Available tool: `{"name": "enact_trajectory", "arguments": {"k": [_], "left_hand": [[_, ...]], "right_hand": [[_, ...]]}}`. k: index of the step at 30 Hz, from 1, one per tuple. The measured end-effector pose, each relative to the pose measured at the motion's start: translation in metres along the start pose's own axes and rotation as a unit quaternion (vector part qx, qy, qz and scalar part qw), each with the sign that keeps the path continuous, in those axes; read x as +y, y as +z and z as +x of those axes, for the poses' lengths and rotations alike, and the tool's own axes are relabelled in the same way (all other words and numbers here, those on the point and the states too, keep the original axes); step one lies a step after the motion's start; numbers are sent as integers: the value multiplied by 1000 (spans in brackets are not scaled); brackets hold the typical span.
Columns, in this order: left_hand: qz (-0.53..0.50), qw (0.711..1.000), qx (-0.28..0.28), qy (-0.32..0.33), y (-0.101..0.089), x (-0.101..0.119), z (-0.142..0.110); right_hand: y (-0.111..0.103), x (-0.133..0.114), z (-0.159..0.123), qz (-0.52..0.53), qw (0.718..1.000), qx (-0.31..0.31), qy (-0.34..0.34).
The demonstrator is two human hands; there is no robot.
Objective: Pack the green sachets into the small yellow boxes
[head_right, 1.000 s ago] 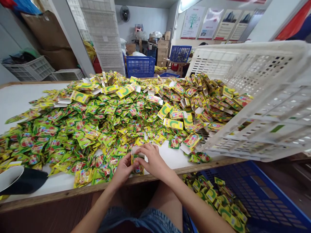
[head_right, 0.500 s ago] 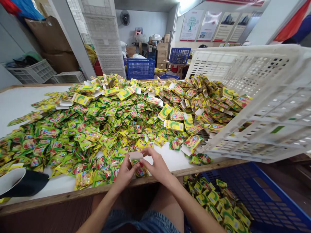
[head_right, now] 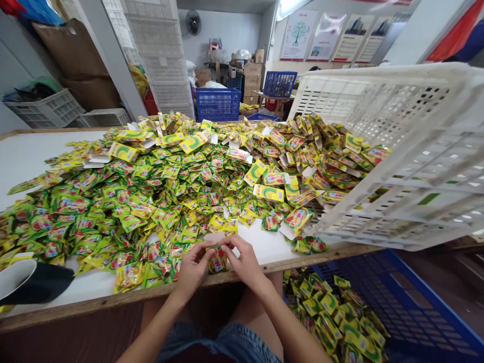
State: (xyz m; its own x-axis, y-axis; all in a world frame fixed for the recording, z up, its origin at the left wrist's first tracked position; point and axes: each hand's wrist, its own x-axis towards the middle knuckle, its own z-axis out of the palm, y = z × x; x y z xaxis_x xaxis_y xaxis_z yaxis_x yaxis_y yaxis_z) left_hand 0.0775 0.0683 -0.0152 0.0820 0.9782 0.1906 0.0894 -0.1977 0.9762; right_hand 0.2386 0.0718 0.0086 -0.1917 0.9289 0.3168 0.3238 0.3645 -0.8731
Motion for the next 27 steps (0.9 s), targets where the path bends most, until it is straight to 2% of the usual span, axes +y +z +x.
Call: {"name": "enact_trajectory", "arguments": {"k": [3,7,11,13,21,27], "left_hand": [[29,999,14,27,0,4,-1],[-23,999,28,32,2,8,-6],[11,998,11,54,2,13,-9],[25,998,4,63,2,16,-8],[-21,999,26,0,3,22,-1],[-30,999,28,-12,4,12,-1]], "right_hand": [[3,1,4,7,1000,21,-10],[7,4,2,54,997,58,8],[1,-1,-1,39,999,13,-27],[-1,-4,-3,36,999,11,-31],[3,-4,3,1,999,36,-11],[0,-4,2,2,999,32,-27]]}}
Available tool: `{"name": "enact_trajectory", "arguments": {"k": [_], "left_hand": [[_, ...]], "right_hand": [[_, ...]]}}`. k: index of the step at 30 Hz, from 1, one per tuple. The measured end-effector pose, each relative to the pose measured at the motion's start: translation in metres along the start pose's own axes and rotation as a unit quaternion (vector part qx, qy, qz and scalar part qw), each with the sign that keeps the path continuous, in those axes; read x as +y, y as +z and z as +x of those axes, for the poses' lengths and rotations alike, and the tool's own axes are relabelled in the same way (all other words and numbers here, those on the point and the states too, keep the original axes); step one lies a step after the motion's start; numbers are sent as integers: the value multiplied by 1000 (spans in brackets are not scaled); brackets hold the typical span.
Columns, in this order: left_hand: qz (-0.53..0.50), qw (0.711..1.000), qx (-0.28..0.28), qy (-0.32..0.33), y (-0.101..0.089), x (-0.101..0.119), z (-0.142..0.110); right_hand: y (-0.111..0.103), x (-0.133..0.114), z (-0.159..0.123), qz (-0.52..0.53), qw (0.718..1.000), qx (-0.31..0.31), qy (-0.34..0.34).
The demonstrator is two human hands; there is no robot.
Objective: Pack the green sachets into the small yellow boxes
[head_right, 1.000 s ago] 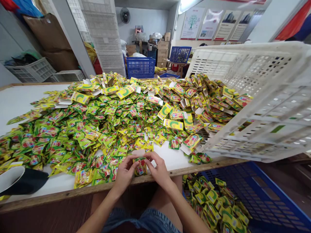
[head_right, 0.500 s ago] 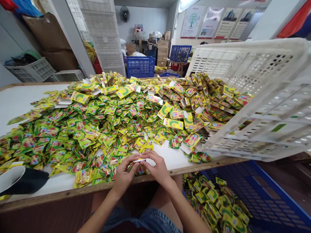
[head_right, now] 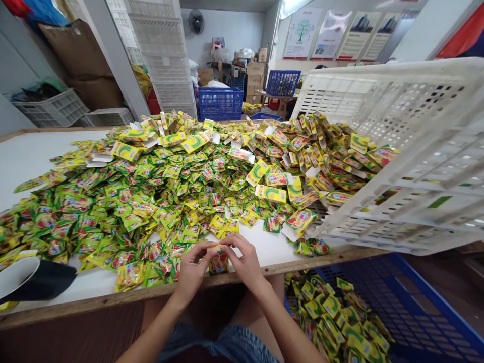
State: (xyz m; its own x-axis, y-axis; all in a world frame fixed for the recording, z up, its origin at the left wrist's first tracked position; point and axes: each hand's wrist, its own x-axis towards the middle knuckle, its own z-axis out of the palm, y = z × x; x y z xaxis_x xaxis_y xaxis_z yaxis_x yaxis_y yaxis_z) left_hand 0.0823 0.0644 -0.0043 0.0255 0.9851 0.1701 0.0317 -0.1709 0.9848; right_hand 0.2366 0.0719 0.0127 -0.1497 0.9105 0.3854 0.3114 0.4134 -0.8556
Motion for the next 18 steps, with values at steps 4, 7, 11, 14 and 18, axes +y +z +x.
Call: {"name": "enact_trajectory", "arguments": {"k": [4,7,11,14,18], "left_hand": [[3,1000,0,3,-2,-8,-3],[-10,1000,-8,-5,-3,-6,-2],[-3,999,-32,-12,-3,7,1],[24,999,-43,-7,-3,14,3],[54,998,-41,3,-5,16,7]], "right_hand": [[-1,0,-7,3,1000,1,1],[-1,-1,-6,5,1000,-4,12],[-2,-5,-3,4,999,-3,38],[-3,-7,-3,5,999,-1,52],[-2,-7,-4,12,998,3,61]]}}
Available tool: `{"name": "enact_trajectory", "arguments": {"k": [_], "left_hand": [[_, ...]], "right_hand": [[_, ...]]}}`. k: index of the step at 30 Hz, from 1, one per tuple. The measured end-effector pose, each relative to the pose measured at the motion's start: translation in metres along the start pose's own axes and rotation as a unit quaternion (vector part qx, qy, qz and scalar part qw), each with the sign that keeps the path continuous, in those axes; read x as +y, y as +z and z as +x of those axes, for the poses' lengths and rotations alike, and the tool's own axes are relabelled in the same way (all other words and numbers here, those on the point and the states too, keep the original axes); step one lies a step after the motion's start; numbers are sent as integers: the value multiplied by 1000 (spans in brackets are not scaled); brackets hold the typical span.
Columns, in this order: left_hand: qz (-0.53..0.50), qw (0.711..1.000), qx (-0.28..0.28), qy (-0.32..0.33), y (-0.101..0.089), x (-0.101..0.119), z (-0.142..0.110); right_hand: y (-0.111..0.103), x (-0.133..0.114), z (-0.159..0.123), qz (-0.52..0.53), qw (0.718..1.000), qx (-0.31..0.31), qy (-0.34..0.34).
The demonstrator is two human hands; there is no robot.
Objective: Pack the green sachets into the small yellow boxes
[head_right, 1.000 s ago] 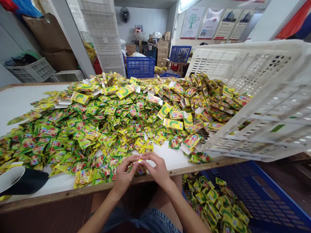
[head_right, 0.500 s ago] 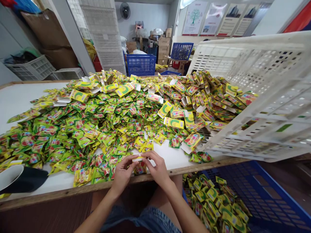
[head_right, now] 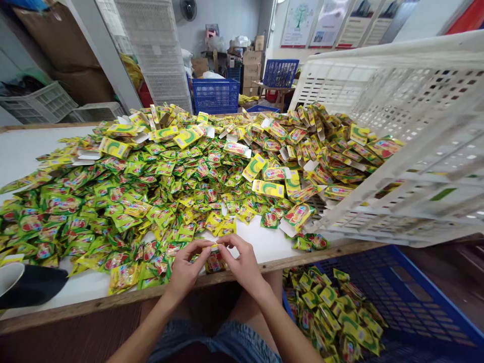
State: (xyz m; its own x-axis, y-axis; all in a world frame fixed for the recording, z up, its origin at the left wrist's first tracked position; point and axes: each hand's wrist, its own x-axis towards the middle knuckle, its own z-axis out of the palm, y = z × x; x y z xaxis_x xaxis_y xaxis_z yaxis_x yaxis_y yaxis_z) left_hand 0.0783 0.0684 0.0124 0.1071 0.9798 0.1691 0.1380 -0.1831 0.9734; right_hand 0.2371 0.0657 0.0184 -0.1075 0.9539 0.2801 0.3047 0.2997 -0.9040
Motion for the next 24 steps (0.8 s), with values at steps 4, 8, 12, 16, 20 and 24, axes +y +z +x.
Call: {"name": "enact_trajectory", "arguments": {"k": [4,8,12,16,20,24], "left_hand": [[1,1000,0,-12,-2,-3,5],[9,1000,-7,5,-4,-8,4],[40,997,-12,58,-8,-14,-4],[71,994,-30,82,-11,-19,-10],[58,995,-8,81,-9,-21,-14],[-13,1000,2,19,-3,-22,-17]], "right_hand": [[2,3,0,8,1000,9,-3],[3,7,-4,7,999,19,-30],[7,15,-11,-1,999,12,-50],[13,21,-16,8,999,21,-39],[18,19,-19,28,998,42,-28],[20,11,-24,38,993,113,4]]}}
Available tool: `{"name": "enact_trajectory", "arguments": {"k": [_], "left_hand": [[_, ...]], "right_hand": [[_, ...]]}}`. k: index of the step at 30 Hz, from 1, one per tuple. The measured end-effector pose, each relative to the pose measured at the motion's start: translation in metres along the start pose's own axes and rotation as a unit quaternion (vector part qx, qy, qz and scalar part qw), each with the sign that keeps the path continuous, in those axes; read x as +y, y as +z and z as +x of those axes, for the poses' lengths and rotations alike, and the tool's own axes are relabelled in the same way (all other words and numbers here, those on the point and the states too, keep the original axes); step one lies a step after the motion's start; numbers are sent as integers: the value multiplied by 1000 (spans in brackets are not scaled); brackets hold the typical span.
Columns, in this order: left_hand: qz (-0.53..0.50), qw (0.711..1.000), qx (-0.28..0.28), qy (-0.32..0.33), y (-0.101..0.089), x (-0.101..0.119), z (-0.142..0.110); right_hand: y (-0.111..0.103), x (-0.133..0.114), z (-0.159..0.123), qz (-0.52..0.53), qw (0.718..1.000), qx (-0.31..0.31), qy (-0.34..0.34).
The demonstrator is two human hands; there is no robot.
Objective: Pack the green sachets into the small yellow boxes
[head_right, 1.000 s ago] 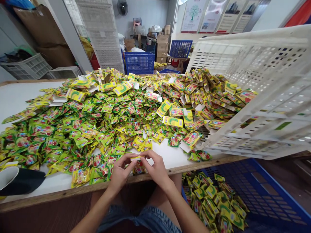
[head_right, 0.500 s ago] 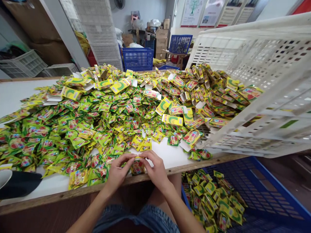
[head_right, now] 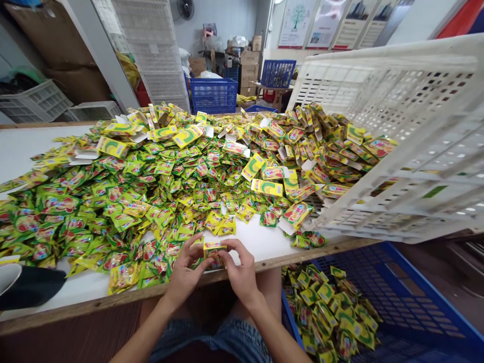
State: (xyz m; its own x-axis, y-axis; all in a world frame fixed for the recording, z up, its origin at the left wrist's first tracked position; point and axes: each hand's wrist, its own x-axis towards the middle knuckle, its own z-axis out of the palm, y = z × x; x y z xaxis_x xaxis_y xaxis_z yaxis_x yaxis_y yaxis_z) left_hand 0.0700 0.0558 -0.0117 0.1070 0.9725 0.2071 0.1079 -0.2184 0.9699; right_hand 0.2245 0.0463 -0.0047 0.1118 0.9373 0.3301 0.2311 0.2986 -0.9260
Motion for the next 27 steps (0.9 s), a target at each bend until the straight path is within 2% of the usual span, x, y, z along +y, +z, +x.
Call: {"name": "enact_trajectory", "arguments": {"k": [2,5,8,9,11,13,15,17,18,20,22,24,27], "left_hand": [[-17,1000,0,-9,3,-1,-1],[-1,1000,-2,-4,5,-2,-2],[18,998,-56,7,4,2,-2],[13,997,-79,10,3,4,-2],[-19,994,-109,13,1,7,-2],[-51,994,-100,9,1,8,0],[-60,995,-78,-4,0,8,3],[-52,995,-80,-22,1,8,6],[-43,995,-88,-27,1,7,7],[-21,994,-105,-26,1,7,7],[9,994,-110,-15,0,7,5],[41,993,-106,-1,-2,6,3],[68,994,-88,11,-4,4,-1]], "right_hand": [[0,-5,-1,2,1000,8,-1],[-1,-17,-1,3,1000,-19,-15],[-14,-36,2,-27,999,-2,-30],[-25,-42,2,-48,998,-7,-34],[-57,-54,3,-119,991,-64,-26],[-100,-58,4,-237,958,-157,24],[-139,-52,8,-382,909,-155,63],[-163,-36,20,-484,864,-121,72],[-167,-27,30,-511,849,-115,65],[-160,-5,58,-526,842,-114,30],[-142,15,94,-529,843,-94,-5],[-123,32,129,-547,836,-41,-14],[-106,49,168,-560,828,-8,-22]]}}
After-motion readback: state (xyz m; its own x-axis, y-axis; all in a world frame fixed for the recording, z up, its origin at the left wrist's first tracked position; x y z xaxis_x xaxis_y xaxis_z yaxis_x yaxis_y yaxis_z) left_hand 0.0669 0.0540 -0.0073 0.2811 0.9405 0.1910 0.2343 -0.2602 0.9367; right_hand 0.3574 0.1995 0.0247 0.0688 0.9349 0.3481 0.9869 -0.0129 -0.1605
